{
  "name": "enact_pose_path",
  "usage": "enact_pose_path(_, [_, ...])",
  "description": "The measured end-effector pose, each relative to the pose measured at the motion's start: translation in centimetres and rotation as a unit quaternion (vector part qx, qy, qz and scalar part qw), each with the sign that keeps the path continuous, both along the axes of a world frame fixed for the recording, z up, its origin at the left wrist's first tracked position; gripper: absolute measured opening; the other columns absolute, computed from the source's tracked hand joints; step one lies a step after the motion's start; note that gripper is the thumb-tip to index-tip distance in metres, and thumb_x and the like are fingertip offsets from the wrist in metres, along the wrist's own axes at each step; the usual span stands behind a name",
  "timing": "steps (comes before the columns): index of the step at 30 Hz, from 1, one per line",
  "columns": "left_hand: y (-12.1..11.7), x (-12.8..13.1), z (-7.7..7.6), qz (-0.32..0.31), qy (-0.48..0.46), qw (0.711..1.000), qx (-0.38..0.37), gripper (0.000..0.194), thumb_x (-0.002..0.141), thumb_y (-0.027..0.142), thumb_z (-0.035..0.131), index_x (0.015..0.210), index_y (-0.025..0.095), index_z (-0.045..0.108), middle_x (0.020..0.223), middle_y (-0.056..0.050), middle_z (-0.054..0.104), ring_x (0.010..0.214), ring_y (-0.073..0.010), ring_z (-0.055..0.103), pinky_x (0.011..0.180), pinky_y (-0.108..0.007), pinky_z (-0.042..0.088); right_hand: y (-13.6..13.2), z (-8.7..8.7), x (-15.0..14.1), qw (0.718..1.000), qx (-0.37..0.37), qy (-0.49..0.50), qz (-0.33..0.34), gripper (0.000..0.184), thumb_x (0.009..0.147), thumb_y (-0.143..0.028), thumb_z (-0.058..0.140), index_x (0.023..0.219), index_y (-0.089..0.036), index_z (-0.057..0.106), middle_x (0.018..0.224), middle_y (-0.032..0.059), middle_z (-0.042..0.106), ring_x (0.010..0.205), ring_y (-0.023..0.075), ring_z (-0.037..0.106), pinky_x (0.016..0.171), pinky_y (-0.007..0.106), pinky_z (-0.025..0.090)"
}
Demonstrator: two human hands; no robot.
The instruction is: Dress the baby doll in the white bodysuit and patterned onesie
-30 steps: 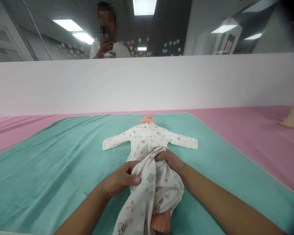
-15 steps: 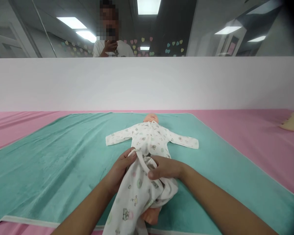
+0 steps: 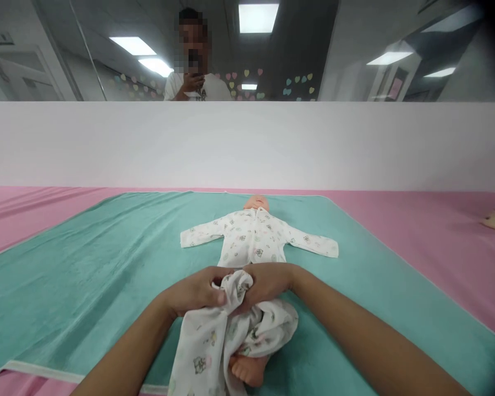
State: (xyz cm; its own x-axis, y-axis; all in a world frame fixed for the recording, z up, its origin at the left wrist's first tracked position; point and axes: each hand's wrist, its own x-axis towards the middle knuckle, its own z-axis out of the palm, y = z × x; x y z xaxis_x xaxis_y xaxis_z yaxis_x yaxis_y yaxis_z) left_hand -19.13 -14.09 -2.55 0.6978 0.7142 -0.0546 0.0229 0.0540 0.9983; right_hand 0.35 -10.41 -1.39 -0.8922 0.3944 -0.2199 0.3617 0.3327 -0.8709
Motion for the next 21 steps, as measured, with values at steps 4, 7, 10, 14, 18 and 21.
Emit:
enact_pose_path(4, [0.2,-0.3,-0.1,-0.044,0.085,0.995,0.037,0.022,0.057,0.024,0.077,0.075,0.016,0.067,0.071,0.0,0.057,0.069,-0.0157,0.05,0.064,-0.024,0.036,-0.1,-1.3,0.4,0.998,0.054,0.031,-0.022,0.026,0.068,-0.042,0.066,0.065,-0.017,0.059,0.065,-0.0034,0.055,0.065,0.0122,0.05,0.063,0.025,0.04])
enact_pose_path(7, [0.2,-0.4,-1.0,0.014,0.01,1.0,-0.005,0.019,0.058,0.018,0.076,0.071,0.016,0.063,0.068,0.002,0.054,0.063,-0.0117,0.047,0.059,-0.021,0.035,-0.6,-1.8,0.7,0.996,0.045,0.061,-0.039,0.028,0.07,-0.042,0.065,0.061,-0.017,0.057,0.061,-0.0037,0.052,0.062,0.0114,0.048,0.062,0.026,0.039])
enact_pose_path(10, [0.1,0.3,-1.7,0.106,-0.15,0.977,-0.106,0.018,0.063,0.022,0.073,0.071,0.017,0.057,0.066,0.002,0.054,0.057,-0.01,0.047,0.053,-0.02,0.035,-1.0,-1.7,0.6,0.992,-0.039,0.096,-0.076,0.026,0.069,-0.044,0.067,0.076,-0.019,0.064,0.076,-0.0005,0.061,0.075,0.0157,0.055,0.07,0.028,0.042])
enact_pose_path(14, [0.1,1.7,-1.6,0.198,-0.191,0.951,-0.138,0.015,0.07,0.025,0.068,0.077,0.016,0.059,0.067,-0.001,0.059,0.057,-0.0131,0.052,0.053,-0.023,0.04,-1.1,-1.8,0.2,0.955,-0.197,0.175,-0.137,0.037,0.066,-0.04,0.071,0.096,-0.02,0.064,0.093,0.0034,0.064,0.089,0.0189,0.058,0.08,0.033,0.045])
enact_pose_path(18, [0.0,2.1,-1.4,0.234,-0.16,0.955,-0.092,0.024,0.07,0.031,0.069,0.085,0.013,0.064,0.069,-0.004,0.064,0.061,-0.0171,0.057,0.059,-0.027,0.044,-1.3,-2.1,0.1,0.927,-0.282,0.223,-0.103,0.048,0.059,-0.029,0.078,0.102,-0.017,0.061,0.091,0.0053,0.064,0.086,0.0193,0.059,0.081,0.036,0.046])
enact_pose_path(21, [-0.2,1.9,-1.4,0.213,-0.149,0.964,-0.049,0.035,0.07,0.034,0.068,0.098,0.013,0.063,0.077,-0.007,0.065,0.068,-0.0193,0.059,0.064,-0.029,0.045,-1.3,-2.5,0.1,0.909,-0.305,0.254,-0.13,0.043,0.062,-0.024,0.075,0.102,-0.016,0.061,0.089,0.0054,0.064,0.081,0.0185,0.06,0.079,0.035,0.046])
